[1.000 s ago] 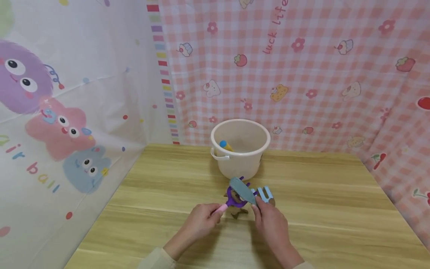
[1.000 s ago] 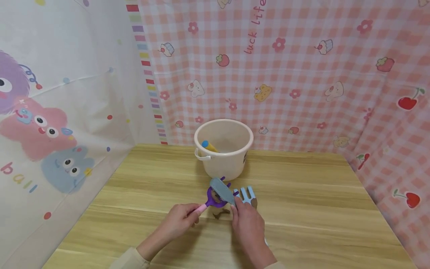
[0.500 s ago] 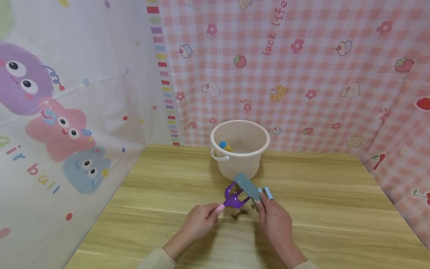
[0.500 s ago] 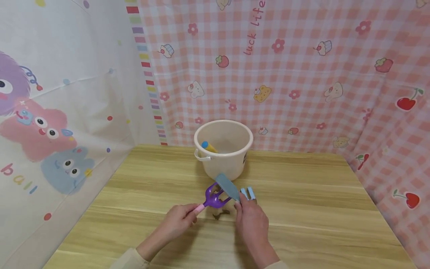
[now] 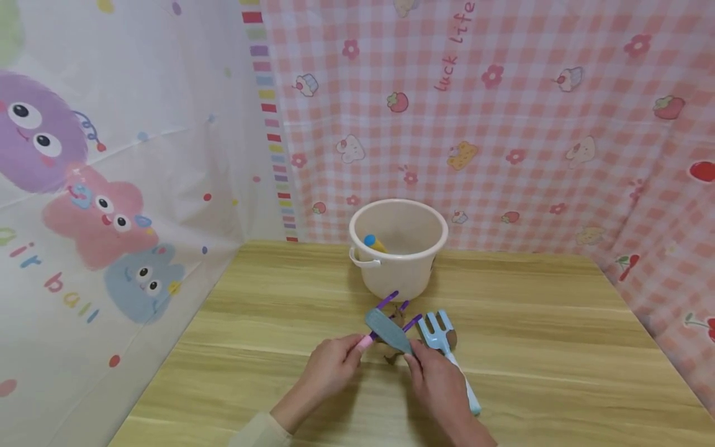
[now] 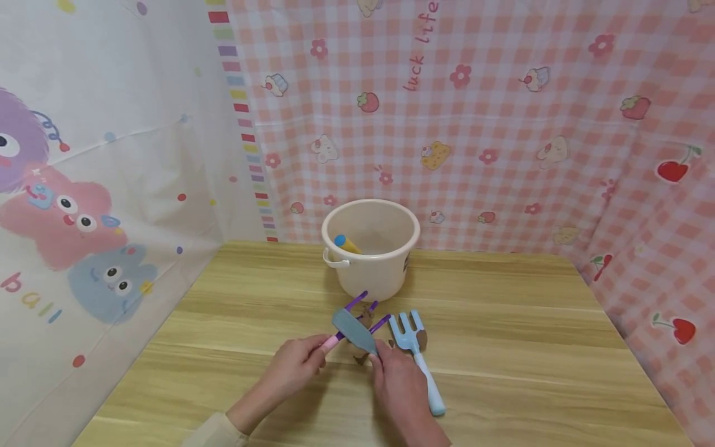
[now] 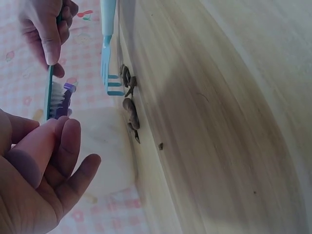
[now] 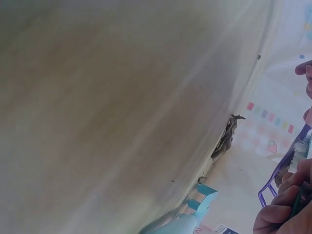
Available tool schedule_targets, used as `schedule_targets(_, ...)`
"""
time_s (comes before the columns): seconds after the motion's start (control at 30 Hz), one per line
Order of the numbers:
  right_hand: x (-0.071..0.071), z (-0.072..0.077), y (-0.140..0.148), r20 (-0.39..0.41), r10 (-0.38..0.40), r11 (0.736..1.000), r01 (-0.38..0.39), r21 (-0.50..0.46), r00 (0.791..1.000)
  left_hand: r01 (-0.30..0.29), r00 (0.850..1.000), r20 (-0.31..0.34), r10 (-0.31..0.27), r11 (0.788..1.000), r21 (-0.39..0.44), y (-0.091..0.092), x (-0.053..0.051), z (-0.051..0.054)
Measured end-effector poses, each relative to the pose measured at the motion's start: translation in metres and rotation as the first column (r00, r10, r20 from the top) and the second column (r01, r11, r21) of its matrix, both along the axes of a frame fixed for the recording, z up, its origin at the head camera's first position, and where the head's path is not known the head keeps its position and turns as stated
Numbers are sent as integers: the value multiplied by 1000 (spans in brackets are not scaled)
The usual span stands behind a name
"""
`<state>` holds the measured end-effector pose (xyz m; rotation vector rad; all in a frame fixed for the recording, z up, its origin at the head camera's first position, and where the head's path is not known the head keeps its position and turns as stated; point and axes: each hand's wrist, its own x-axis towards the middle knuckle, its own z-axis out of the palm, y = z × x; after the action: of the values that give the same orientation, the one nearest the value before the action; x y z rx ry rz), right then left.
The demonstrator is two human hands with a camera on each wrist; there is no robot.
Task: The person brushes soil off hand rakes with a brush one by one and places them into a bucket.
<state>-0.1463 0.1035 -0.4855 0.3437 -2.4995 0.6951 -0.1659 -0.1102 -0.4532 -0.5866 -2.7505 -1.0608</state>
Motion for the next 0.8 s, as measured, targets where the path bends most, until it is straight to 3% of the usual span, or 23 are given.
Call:
schedule_targets(0.23,0,1,0,-20,-5,1000,5,1,1000,-19,999,-38,18,1000,-11,3,1,2)
schedule_targets(0.43,-1,1,-1,-23,-11,1000,11,2,1000,-39,999,-24,39,999,-7,4,1,3)
schedule_targets(0.67,-1,1,0,-9,-20,999,19,-26,1000,-59,998,39,57,998,35,3,0,1)
schedule_targets(0.8,-3,2,2,32,-32,999,33,-40,999,-72,997,22,71,997,25,2,0,1)
